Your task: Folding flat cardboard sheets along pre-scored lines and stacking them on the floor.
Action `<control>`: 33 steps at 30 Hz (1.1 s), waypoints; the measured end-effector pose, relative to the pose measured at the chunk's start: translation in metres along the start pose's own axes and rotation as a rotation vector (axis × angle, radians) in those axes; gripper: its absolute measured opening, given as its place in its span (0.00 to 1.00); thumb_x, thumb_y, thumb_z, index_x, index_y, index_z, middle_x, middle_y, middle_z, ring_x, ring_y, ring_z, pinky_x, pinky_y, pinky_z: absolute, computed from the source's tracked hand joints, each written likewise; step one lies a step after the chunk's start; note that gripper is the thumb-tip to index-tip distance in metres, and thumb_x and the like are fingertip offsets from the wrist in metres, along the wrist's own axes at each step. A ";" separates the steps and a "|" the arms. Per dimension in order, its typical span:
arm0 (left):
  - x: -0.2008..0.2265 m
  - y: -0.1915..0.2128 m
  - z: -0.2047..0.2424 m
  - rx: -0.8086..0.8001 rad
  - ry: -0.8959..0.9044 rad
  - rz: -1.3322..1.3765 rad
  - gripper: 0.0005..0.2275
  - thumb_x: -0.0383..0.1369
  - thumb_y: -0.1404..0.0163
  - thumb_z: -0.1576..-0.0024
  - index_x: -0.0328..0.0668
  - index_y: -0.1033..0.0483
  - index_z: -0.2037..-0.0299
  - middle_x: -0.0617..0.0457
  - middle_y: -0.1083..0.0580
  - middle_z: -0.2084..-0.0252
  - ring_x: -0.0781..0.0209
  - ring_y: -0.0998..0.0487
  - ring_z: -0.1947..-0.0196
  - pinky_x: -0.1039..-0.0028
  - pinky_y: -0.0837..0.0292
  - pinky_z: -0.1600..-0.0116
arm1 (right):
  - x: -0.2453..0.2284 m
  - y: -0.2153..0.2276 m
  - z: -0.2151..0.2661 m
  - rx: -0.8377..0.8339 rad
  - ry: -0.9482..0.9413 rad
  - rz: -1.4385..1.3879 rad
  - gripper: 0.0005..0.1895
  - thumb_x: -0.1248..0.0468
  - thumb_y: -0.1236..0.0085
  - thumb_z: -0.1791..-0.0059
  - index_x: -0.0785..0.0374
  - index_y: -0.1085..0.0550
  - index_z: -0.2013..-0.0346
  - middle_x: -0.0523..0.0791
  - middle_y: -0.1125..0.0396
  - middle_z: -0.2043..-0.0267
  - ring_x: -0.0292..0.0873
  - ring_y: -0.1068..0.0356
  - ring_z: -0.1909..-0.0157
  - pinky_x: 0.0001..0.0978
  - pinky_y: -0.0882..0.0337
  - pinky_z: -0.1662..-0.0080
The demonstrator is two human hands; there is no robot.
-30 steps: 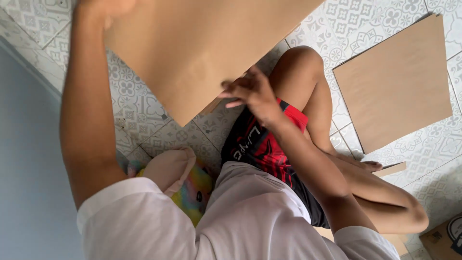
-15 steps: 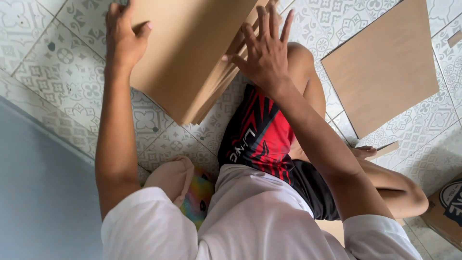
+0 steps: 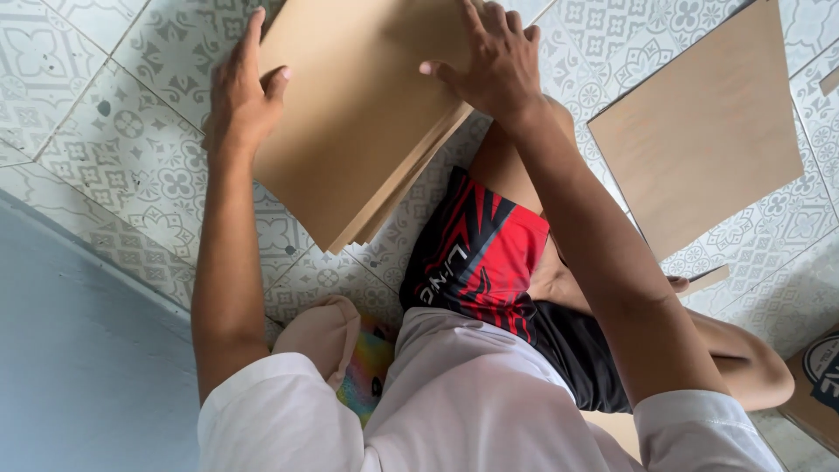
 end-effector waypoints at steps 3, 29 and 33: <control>-0.005 -0.012 0.002 -0.002 0.009 0.100 0.29 0.25 0.45 0.39 0.44 0.43 0.28 0.39 0.26 0.36 0.38 0.22 0.44 0.56 0.28 0.44 | 0.007 -0.008 0.008 0.017 0.002 -0.009 0.53 0.23 0.33 0.52 0.54 0.39 0.28 0.52 0.34 0.50 0.53 0.38 0.53 0.49 0.44 0.51; -0.010 -0.071 0.020 0.352 -0.037 -0.558 0.22 0.45 0.48 0.33 0.61 0.34 0.30 0.53 0.28 0.41 0.56 0.20 0.54 0.66 0.24 0.54 | 0.003 -0.073 -0.002 -0.203 0.015 -0.136 0.45 0.26 0.61 0.42 0.56 0.42 0.24 0.64 0.51 0.30 0.73 0.50 0.32 0.72 0.48 0.36; -0.009 -0.064 0.012 0.337 -0.066 -0.567 0.23 0.44 0.48 0.32 0.62 0.39 0.27 0.54 0.29 0.44 0.57 0.22 0.58 0.66 0.24 0.56 | -0.018 -0.055 0.004 -0.025 0.093 -0.066 0.36 0.39 0.47 0.41 0.57 0.35 0.25 0.58 0.52 0.30 0.62 0.53 0.31 0.66 0.56 0.33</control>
Point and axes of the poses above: each hand's wrist, its own z-axis away from the middle knuckle, its own y-axis out of the back of the hand, x = y × z, the point moved 1 cm from there along -z, towards the middle knuckle
